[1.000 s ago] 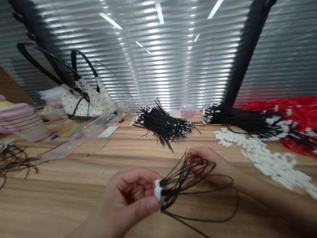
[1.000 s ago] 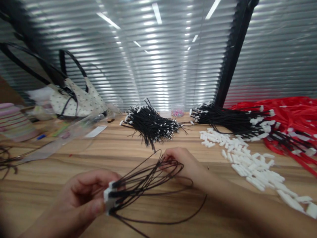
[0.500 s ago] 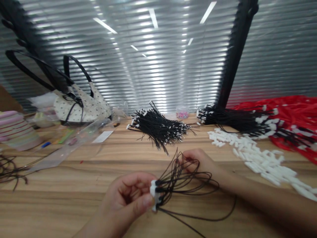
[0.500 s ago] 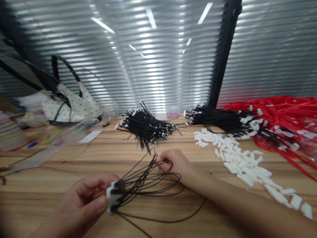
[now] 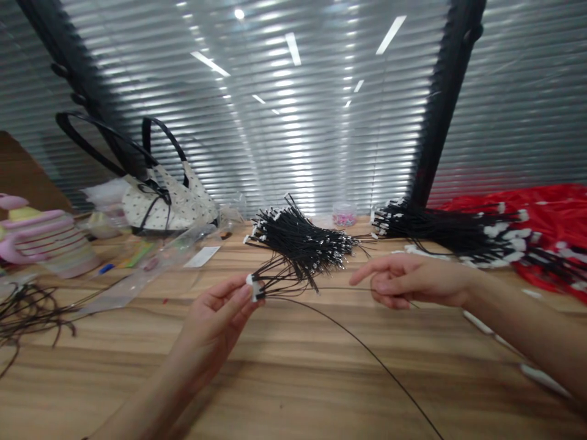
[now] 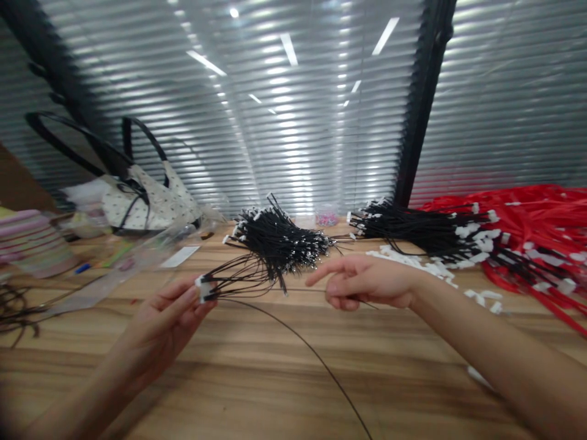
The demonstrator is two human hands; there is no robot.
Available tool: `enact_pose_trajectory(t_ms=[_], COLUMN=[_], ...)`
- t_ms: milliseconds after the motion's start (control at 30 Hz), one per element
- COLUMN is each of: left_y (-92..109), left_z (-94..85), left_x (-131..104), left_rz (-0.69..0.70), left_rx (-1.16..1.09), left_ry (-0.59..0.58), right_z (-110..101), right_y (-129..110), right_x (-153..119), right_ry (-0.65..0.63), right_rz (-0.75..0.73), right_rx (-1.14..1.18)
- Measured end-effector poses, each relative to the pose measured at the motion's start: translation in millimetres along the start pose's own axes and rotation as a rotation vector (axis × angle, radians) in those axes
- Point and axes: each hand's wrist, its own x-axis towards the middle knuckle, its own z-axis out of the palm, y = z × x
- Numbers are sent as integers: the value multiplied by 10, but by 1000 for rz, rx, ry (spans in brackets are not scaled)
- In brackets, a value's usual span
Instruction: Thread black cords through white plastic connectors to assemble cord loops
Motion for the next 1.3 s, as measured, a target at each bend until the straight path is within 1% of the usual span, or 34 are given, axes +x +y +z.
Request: enact_pose_trajectory(t_ms=[100,200,267,333,433,467,500,533,567,600,633,667,700,733,800,867,933,1033,1167,1300], left_y=[-7,-39,-66,-84,-82,-76,-70,-64,-61,-59,-59,-59,-58,-57,-53,-51,-57,-73,-70,-48], left_z=[-23,-27,-21,-9,32,51,73,95,118,138,157,172,184,192,197,191,177,155,162,204], left_x=[30,31,20,4,-32,-51,-75,-103,-136,-173,-212,-250,-288,-322,-377,-413,-435,-463,-507,-526], left_rz=[13,29,36,26,-18,-43,-71,-98,-115,-121,-119,-112,-102,-94,-85,-86,-96,-118,-147,-155], left_rx=[10,58,97,118,66,40,21,13,14,26,46,71,96,122,167,190,190,159,135,119], left_ry=[-7,4,8,4,18,32,42,51,56,53,42,23,2,-19,-66,-118,-164,-192,-206,-217], right_z=[-86,-126,-120,-84,38,100,174,260,357,465,577,691,798,893,1033,1103,1123,1113,1114,1161], right_y=[-111,-179,-202,-223,-268,-283,-293,-297,-292,-276,-248,-209,-160,-105,4,87,130,152,173,180], right_x=[-124,-224,-258,-264,-232,-214,-194,-174,-156,-141,-130,-121,-112,-103,-82,-60,-46,-50,-72,-87], right_ry=[87,166,215,284,396,394,356,282,209,177,181,234,268,287,309,321,358,439,429,514], right_rz=[-162,-373,-532,-604,-587,-598,-619,-657,-709,-697,-709,-662,-668,-668,-677,-666,-674,-745,-814,-874], right_rx=[130,243,246,180,101,91,63,-14,-135,-340,-556,-750,-888,-979,-1037,-1048,-1051,-1040,-1006,-1021])
